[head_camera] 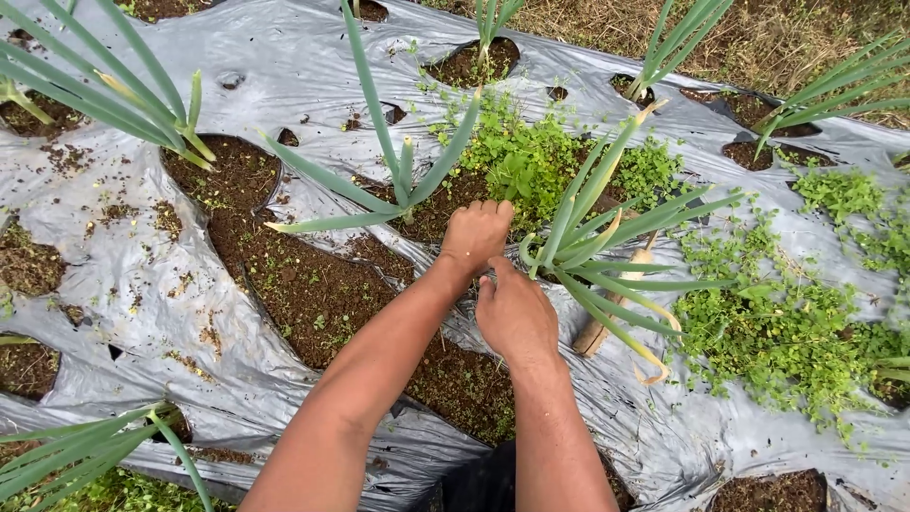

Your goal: The person uses a small hand hoe to loosen the soil and remove weeds from around the base of onion plants. They also pull weeds by hand and clear the area between the plants.

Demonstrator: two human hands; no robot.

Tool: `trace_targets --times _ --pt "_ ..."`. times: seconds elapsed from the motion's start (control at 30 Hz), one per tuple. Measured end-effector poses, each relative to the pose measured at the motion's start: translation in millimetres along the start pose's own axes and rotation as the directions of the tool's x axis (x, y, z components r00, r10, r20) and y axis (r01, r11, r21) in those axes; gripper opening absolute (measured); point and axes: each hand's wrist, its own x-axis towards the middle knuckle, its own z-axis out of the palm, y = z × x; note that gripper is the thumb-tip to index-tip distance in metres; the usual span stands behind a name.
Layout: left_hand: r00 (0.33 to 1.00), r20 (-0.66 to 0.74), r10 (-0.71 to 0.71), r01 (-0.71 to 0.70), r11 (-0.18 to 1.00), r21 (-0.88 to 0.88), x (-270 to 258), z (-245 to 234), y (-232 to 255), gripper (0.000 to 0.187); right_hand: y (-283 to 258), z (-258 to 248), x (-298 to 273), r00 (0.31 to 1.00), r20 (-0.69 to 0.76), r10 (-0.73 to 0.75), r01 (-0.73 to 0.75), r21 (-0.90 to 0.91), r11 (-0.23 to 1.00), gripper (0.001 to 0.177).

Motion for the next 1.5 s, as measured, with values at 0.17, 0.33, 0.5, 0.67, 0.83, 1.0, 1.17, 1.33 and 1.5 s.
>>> trace_targets --times 0.17,0.33,0.5,0.67,0.83,1.0,1.17,1.33,1.5 --pt "0.999 0.041 0.020 -0.015 0.993 -0.117 -18.7 -20.0 1.7 0.009 -0.6 -4.3 -4.8 1.000 0.029 0.000 -0.001 0.008 1.000 0.049" --pt "0.947 0.281 -0.153 0.280 0.823 -0.495 -3.9 -87.5 -6.4 0.013 -4.9 5.4 0.0 0.985 -0.171 -0.016 0.040 0.137 0.990 0.047" --pt "0.897 0.409 -0.168 0.369 0.794 -0.483 14.6 -62.6 -13.3 0.026 -38.1 -7.3 -23.2 0.989 -0.150 -0.004 0.034 0.200 0.979 0.058" --pt "0.829 0.531 -0.174 0.375 0.878 -0.298 52.6 -62.4 -3.4 0.072 -40.7 7.0 -15.2 0.988 -0.152 -0.001 0.042 0.263 0.964 0.068" --pt "0.962 0.205 -0.180 0.182 0.983 0.007 24.4 70.8 25.0 0.030 -21.6 18.0 0.4 0.987 -0.160 0.024 0.003 0.169 0.986 0.071" --pt "0.998 -0.031 -0.059 0.057 0.997 -0.060 20.5 57.6 21.0 0.010 -21.7 19.4 -1.1 0.993 -0.113 0.024 -0.007 0.143 0.990 0.070" --pt "0.954 0.260 -0.146 0.177 0.979 -0.098 31.5 8.4 17.5 0.017 -28.1 18.0 -4.9 0.997 -0.070 0.018 -0.003 0.207 0.978 0.069" --pt "0.864 0.204 -0.460 0.501 0.755 -0.423 16.6 4.2 8.7 0.027 -34.3 1.2 -16.1 0.998 0.046 0.043 -0.052 0.218 0.975 0.072" --pt "0.824 0.210 -0.526 0.559 0.692 -0.457 23.9 -1.6 0.8 0.013 -34.5 1.0 -16.7 0.999 0.050 0.015 -0.026 0.226 0.974 0.071"
